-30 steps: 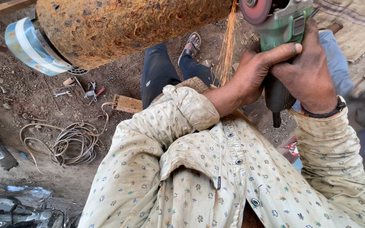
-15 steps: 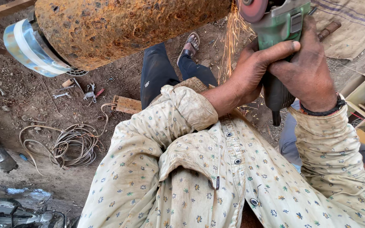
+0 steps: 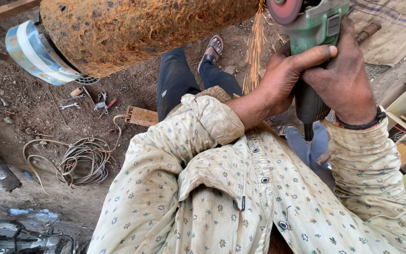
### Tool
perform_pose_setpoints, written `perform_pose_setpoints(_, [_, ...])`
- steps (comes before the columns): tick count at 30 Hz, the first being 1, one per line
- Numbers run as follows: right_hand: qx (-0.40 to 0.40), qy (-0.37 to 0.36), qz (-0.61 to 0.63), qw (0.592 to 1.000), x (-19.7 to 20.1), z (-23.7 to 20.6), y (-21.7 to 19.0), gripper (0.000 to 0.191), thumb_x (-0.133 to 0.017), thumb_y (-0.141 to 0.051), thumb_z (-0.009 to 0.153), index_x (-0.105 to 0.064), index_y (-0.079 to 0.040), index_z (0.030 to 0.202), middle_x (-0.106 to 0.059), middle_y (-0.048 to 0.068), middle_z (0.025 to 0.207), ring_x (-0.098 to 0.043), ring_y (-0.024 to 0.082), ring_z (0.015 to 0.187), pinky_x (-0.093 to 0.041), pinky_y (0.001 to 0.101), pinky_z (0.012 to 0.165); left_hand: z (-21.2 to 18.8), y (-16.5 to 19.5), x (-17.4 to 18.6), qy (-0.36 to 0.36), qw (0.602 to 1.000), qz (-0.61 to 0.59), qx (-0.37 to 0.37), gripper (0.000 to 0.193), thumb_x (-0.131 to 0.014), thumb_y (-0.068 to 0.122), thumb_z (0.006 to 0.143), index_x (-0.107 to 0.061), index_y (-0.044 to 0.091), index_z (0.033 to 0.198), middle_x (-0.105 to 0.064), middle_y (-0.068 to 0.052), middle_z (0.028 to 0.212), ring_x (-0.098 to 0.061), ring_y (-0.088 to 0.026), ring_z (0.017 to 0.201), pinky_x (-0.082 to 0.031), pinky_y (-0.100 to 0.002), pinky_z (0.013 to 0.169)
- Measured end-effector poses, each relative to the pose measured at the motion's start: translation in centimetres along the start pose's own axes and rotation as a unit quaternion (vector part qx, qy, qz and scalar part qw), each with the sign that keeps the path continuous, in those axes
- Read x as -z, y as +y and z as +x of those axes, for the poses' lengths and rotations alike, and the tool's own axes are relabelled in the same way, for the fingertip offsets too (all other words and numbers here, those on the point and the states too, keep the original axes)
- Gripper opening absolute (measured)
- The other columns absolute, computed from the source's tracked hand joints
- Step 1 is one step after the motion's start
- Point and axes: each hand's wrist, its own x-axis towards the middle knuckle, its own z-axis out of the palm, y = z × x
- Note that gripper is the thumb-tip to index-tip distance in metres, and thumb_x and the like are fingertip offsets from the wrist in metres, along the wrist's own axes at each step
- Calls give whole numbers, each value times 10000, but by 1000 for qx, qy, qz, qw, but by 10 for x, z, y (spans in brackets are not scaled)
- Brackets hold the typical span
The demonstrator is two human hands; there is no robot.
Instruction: The person holds an angle grinder with both hands and grinds the surface of a large rusty metal pipe, producing sparks as the disc removes rust. Near the end the person briefly repositions the pipe and resumes grinding it.
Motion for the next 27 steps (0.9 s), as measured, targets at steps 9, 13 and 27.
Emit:
perform_pose_setpoints(9, [35, -5, -32, 999, 0, 1, -6, 678, -710, -40, 899, -375, 65, 1479, -656, 196, 1226, -653, 230, 1108, -551, 349, 966, -4, -3, 1, 1, 1000, -18, -6, 644, -840, 262, 840, -581, -96, 1310, -677, -204, 1162, -692, -283, 1027, -585, -435, 904])
perform_pose_setpoints(13, [-8, -3, -16, 1000, -1, 2, -5, 727, -689, -67, 854, -371, 72, 1493, -661, 176, 1217, -655, 229, 1112, -550, 355, 952, -4, -4, 0, 22, 1000, -11, -13, 667, -843, 254, 827, -570, -95, 1324, -671, -206, 1183, -686, -284, 1041, -578, -433, 919])
perform_pose_setpoints(27, [17, -16, -83, 996, 4, 3, 16, 726, -774, -87, 883, -382, 68, 1474, -674, 230, 1174, -715, 301, 1080, -579, 401, 943, -1, -9, 0, 35, 999, -23, 27, 623, -841, 276, 840, -619, -108, 1277, -690, -192, 1146, -683, -273, 1030, -561, -427, 925])
